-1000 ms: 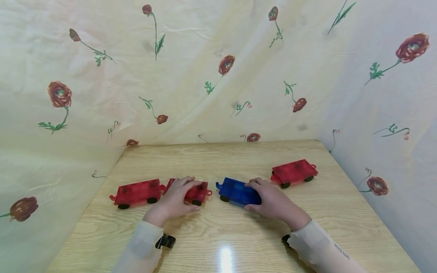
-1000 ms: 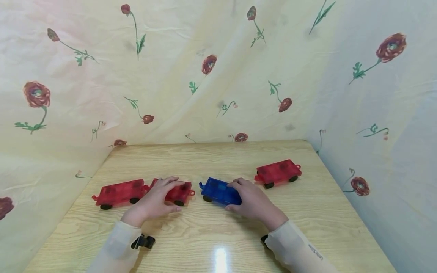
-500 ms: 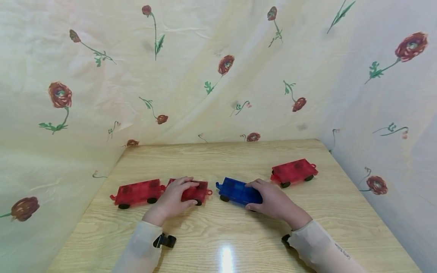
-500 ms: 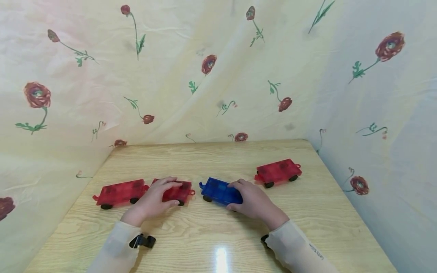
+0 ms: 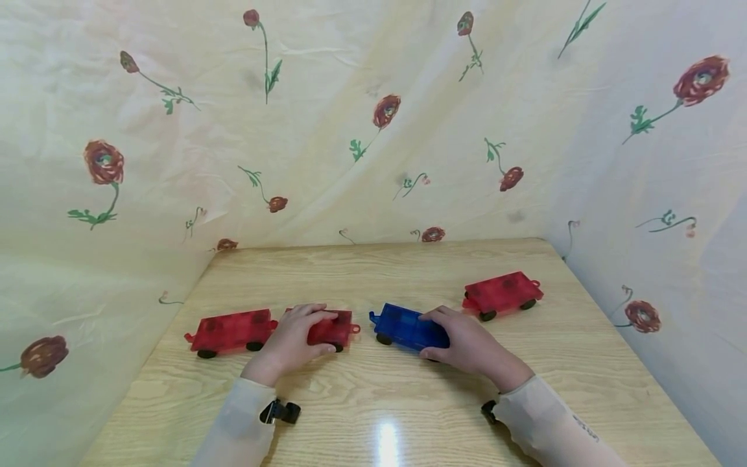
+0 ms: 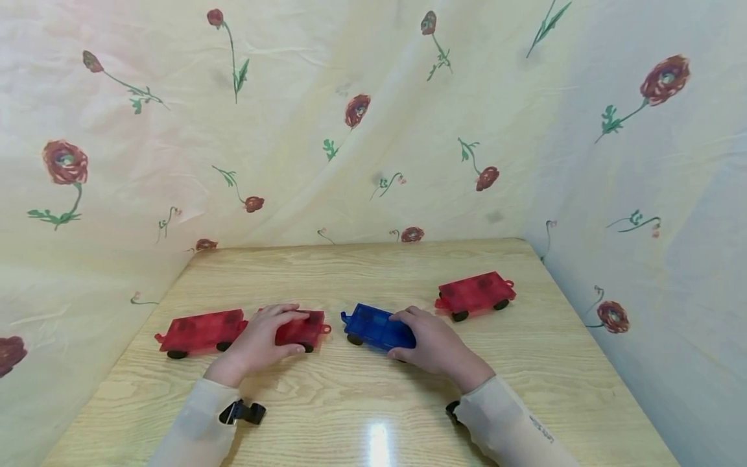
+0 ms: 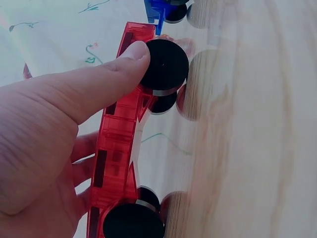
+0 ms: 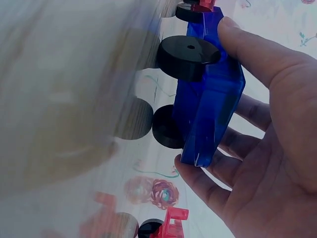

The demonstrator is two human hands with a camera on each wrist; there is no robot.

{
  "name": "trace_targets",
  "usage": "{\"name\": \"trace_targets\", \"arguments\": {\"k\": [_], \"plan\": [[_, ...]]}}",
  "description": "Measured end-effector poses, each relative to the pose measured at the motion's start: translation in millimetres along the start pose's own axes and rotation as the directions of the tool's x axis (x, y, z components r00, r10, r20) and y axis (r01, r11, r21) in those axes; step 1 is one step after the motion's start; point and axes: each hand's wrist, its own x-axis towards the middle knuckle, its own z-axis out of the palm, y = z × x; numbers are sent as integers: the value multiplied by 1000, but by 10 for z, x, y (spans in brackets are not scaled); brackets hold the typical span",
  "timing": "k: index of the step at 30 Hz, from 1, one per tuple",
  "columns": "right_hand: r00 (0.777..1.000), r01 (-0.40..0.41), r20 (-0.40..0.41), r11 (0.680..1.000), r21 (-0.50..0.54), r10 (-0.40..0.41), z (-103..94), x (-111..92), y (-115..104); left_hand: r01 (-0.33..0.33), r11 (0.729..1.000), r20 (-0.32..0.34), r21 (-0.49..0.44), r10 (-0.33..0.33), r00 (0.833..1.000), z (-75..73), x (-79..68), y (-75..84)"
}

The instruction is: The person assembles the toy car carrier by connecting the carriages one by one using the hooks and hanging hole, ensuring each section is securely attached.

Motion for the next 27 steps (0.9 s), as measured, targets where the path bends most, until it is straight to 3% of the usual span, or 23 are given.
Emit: {"name": "trace_targets", "arguments": {"k": [15,27], "plan": [[1000,12,4,1000,13,-13,9,2,8,30,997,2,-72,-30,1000,36,11,-3],[998,31,51,998,51,-34,-4,-14,-16,43,991,5,-128,-43,999,25,-14,13]]}}
